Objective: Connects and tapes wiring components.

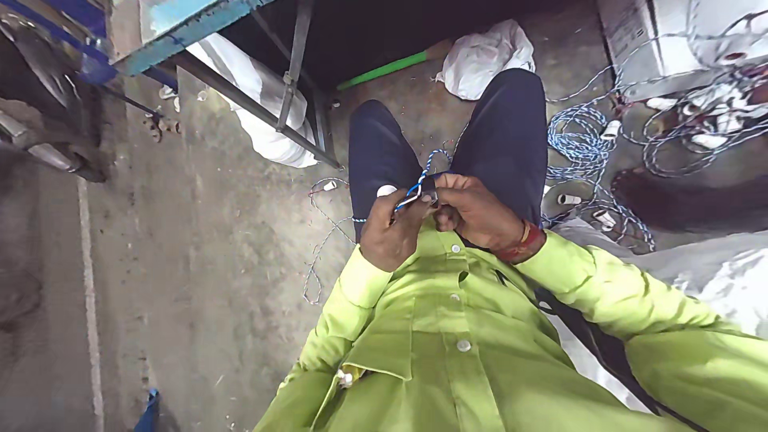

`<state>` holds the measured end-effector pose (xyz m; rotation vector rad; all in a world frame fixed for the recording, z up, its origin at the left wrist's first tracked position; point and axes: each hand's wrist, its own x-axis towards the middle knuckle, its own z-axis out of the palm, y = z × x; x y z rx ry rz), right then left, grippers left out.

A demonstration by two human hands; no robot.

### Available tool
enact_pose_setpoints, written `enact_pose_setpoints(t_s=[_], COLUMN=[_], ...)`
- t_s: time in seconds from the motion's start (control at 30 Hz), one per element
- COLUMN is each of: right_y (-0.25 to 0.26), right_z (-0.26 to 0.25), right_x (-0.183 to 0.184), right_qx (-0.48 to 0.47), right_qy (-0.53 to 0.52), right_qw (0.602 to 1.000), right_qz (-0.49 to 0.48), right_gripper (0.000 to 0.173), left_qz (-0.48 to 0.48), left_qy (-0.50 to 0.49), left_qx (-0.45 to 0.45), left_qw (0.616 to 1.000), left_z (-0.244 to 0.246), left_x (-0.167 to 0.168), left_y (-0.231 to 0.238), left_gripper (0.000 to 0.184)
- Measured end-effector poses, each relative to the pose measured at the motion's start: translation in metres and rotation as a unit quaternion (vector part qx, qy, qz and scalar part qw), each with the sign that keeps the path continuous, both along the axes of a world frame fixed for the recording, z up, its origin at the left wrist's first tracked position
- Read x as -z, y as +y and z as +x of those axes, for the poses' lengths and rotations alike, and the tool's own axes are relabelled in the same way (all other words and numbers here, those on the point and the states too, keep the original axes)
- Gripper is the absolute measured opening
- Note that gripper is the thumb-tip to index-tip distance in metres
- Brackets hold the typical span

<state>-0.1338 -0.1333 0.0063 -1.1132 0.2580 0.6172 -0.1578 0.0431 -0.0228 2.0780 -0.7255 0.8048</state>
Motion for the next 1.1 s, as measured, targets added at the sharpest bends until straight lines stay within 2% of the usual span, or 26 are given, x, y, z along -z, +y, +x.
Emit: enact_pose_setpoints(t_s=[0.17,0.43,0.5,0.63,0.8,0.97,1.03,1.1], right_y=[0.003,0.006,0.006,0.001,-0.006,-0.013,-0.012,-0.012], right_z=[-0.002,0.007,0.007,-0.004,0.017,0.023,0.022,0.017], right_x=[0.001,0.018,0.024,0.018,0.035,0.037,0.038,0.042], right_qx=[0.0,-0.008,0.001,-0.009,-0.048,-0.112,-0.104,-0.056], right_qy=[0.011,0.045,0.007,-0.107,-0.217,-0.218,-0.203,-0.226], right_qw=[1.0,0.999,0.999,0.99,0.958,0.943,0.949,0.948], right_qz=[-0.01,-0.027,-0.045,-0.091,-0.182,-0.227,-0.217,-0.218], right_gripper=[0.011,0.007,0.005,0.014,0.014,0.017,0.021,0.034], left_qz=[0.053,0.106,0.118,0.108,0.067,0.062,0.044,0.009], left_qy=[-0.025,0.022,0.021,0.043,0.055,0.069,0.1,0.141], left_qx=[-0.025,-0.045,-0.04,-0.046,-0.068,-0.079,-0.078,-0.085], left_qw=[0.998,0.993,0.992,0.992,0.994,0.993,0.991,0.986], left_z=[0.002,0.008,0.012,0.012,0.012,0.01,0.01,0.011], left_x=[0.006,0.01,0.012,0.012,0.018,0.018,0.015,0.008], left_y=[-0.001,-0.006,-0.005,-0.004,-0.006,-0.005,-0.004,-0.001], left_gripper=[0.014,0.015,0.015,0.017,0.017,0.017,0.018,0.02])
